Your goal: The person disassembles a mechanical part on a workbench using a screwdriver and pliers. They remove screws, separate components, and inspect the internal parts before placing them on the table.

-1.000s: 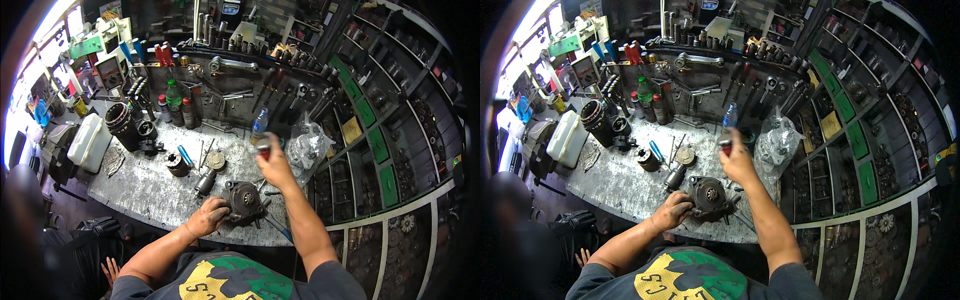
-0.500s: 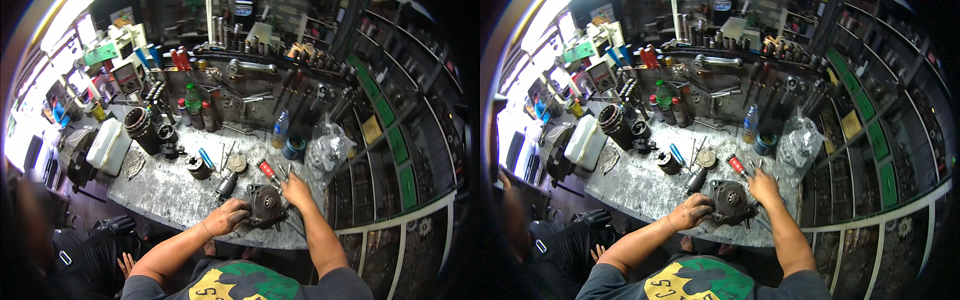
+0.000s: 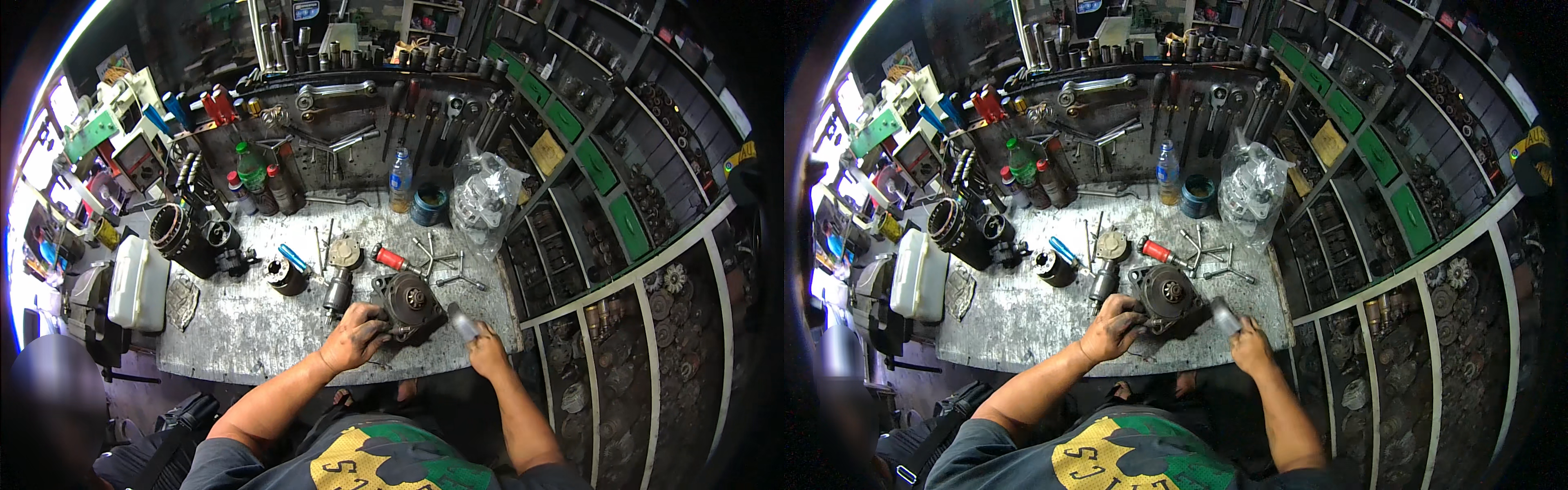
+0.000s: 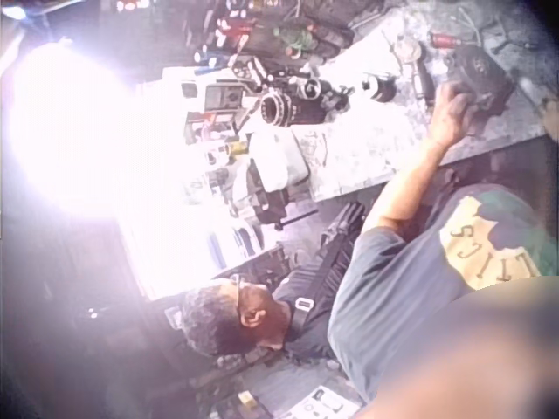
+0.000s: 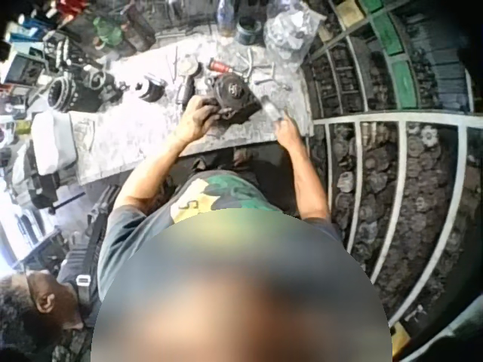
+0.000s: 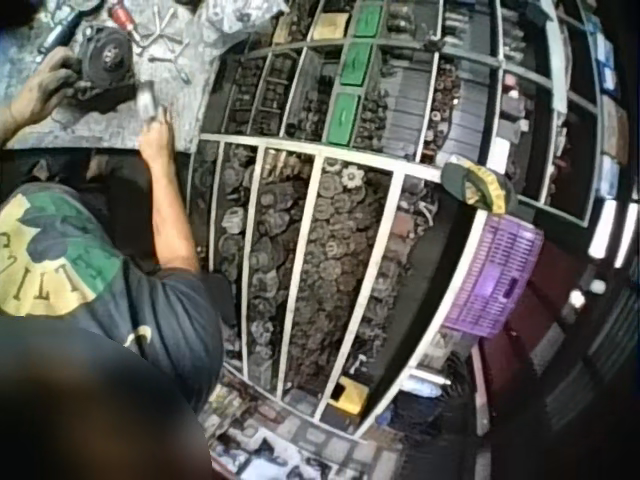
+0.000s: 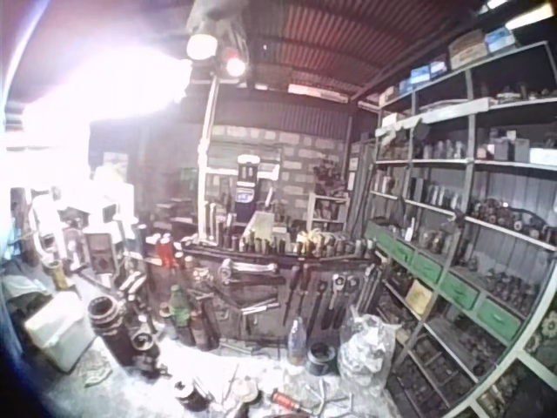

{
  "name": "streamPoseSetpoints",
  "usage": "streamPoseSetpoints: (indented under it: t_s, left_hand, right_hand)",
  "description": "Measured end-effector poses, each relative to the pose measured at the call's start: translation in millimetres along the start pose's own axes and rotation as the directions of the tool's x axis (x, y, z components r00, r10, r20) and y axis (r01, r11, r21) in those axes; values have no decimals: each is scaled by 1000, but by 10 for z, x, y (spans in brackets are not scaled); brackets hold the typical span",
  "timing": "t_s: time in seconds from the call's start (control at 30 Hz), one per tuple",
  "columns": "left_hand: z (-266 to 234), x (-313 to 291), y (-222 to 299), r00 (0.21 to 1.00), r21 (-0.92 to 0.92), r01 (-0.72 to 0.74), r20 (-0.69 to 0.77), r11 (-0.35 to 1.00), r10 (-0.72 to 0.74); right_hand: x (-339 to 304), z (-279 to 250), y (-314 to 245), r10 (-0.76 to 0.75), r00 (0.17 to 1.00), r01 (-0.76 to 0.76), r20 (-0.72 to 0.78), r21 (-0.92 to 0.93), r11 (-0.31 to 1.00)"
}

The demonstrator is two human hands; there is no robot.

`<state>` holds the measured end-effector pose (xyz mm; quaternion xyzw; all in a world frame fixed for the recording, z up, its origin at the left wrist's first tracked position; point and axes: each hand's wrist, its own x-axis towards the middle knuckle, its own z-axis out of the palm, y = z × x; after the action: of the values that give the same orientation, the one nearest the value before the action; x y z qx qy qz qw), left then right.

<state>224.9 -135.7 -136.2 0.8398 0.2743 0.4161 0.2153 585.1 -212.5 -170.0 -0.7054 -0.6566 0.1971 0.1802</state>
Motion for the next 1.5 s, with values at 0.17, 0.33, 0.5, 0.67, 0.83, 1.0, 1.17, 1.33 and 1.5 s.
streamPoseSetpoints:
  t_s: [0.17, 0.33, 0.5, 0.67, 0.83, 1.0, 1.17, 1.33, 1.5]
  left_hand:
    - [5, -18, 5, 999, 34, 26, 24, 999, -27]
    - [12, -14, 38, 999, 45, 32, 14, 998, -33]
    - [0, 8, 46, 1000, 27, 25, 11, 999, -25]
    - [-20, -13, 62, 999, 39, 38, 28, 999, -39]
    - [-12, -12, 57, 995, 38, 79, 58, 996, -81]
    - [-19, -19, 20, 998, 52, 20, 59, 998, -23]
    - [-36, -20, 8, 998, 24, 15, 58, 1000, -16]
    - [-31, -4, -5, 998, 24, 1, 69, 1000, -2]
    - [-20, -32, 2, 997, 54, 24, 67, 998, -28]
  right_hand:
    - [-511, -730, -896, -115, 980, 159, -161, 300, 941]
    - [-406, -969, -1608, -170, 974, 208, -152, 281, 937]
    - [-411, -1374, -1794, -117, 993, 109, 26, 200, 974]
    - [-439, -1334, -1708, 146, 956, -21, -255, 436, 900]
    - [-366, -939, -1663, -237, 959, 278, -159, 343, 897]
    - [-419, -1001, -1682, -138, 987, 159, -83, 350, 923]
    - [-438, -896, -1743, -125, 991, 133, -47, 344, 930]
    - [-501, -1072, -1762, -127, 991, 132, -37, 224, 966]
    - [-560, -1284, -1793, 278, 854, 193, -441, 763, 617]
